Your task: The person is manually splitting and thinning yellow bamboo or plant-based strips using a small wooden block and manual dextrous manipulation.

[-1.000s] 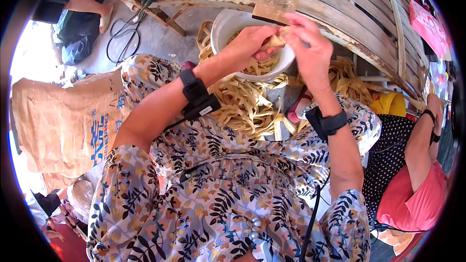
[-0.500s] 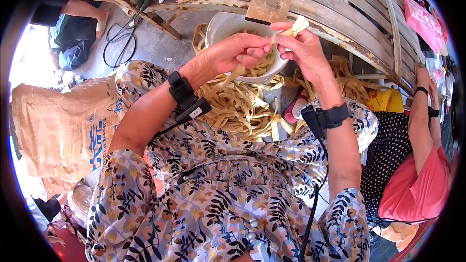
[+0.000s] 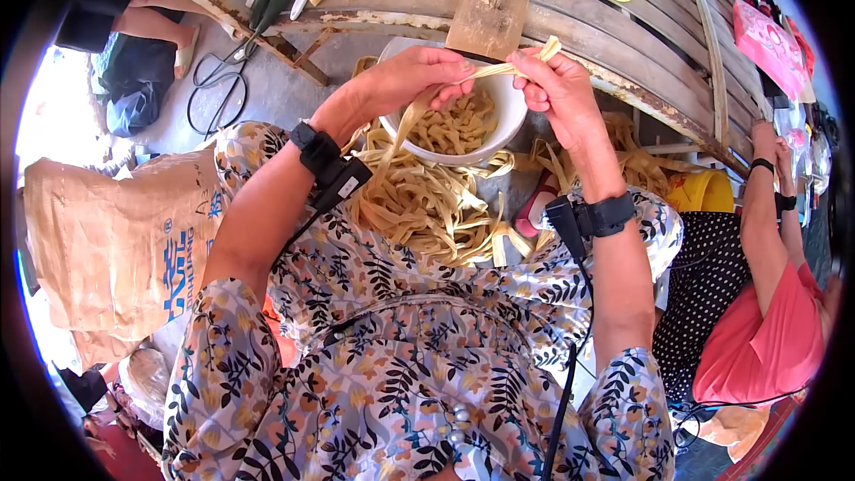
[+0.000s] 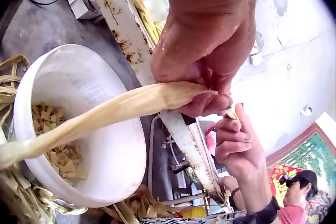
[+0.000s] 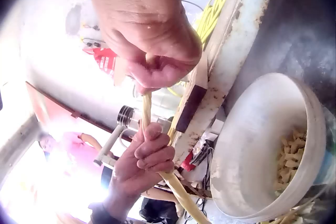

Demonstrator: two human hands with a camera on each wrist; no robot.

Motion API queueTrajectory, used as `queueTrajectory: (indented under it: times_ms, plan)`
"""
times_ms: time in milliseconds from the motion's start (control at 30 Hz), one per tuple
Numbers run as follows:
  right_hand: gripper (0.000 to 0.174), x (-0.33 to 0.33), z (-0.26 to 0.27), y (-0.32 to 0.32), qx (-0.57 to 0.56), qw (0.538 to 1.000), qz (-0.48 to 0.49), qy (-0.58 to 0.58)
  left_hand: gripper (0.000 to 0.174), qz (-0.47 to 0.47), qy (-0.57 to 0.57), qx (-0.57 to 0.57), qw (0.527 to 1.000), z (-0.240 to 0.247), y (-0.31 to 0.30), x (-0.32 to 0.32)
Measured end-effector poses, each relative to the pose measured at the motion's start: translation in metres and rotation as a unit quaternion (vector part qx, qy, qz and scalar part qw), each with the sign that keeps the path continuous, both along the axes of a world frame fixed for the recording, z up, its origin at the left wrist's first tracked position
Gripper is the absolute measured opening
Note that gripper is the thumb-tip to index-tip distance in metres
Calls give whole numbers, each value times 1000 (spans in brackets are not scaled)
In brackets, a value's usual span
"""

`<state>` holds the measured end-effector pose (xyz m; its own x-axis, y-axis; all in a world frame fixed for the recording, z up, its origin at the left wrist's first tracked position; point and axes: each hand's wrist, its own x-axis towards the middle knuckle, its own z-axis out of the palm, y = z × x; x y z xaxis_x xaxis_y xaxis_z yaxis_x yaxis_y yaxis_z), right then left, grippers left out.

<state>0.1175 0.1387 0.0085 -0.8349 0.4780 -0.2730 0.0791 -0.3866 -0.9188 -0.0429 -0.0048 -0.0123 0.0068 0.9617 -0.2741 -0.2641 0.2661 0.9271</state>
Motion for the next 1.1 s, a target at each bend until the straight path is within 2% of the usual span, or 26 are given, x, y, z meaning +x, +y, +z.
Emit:
queueTrajectory:
  times_ms: [67, 167, 233, 267, 333, 400, 433, 500, 533, 633, 733, 833, 933, 1033, 1100]
  plan:
    - [21, -1, 3, -2, 25, 999, -9, -23, 26, 8, 44, -3, 999, 1, -2, 0]
    - [22, -6, -5, 0, 216, 972, -88, -36, 27, -2, 56, -10, 998, 4, -1, 1]
    - [22, -6, -5, 0, 339, 936, -88, -35, 27, -10, 65, 23, 998, 7, 3, 9]
    - [22, -5, -5, 0, 398, 912, -88, -35, 25, 9, 134, 44, 990, 8, 8, 13]
    - [21, -8, -4, -6, 326, 942, -59, -49, 24, 47, 270, 79, 958, 8, 17, 21]
    - [19, -13, 3, -17, 240, 968, -58, -38, 24, 78, 196, 87, 974, 9, 23, 26]
    - [18, -12, 7, -18, 245, 966, -67, -44, 24, 93, 159, 91, 979, 9, 24, 27]
    - [17, -13, 12, -19, 256, 961, -87, -53, 24, 86, 161, 96, 979, 11, 25, 24]
    - [15, -12, 4, -11, 345, 933, -89, -48, 24, 82, 162, 100, 978, 12, 26, 23]
    - [13, -13, 0, -6, 302, 944, -128, 26, 22, 77, 162, 79, 981, 21, 25, 24]
    - [11, -13, 5, -9, 230, 966, -116, 18, 20, 101, 166, 46, 980, 23, 28, 26]
    - [13, -11, 12, -5, 41, 994, -87, 54, 20, 69, 63, 65, 994, 16, 31, 20]
    - [17, -12, 10, 4, -96, 989, -82, 81, 20, 72, -16, 84, 994, 14, 32, 29]
    - [21, -13, 1, 13, -208, 970, -62, 111, 20, 87, -23, 90, 992, 17, 32, 33]
    - [21, -14, -3, 15, -215, 968, -47, 122, 22, 85, 14, 92, 992, 18, 31, 32]
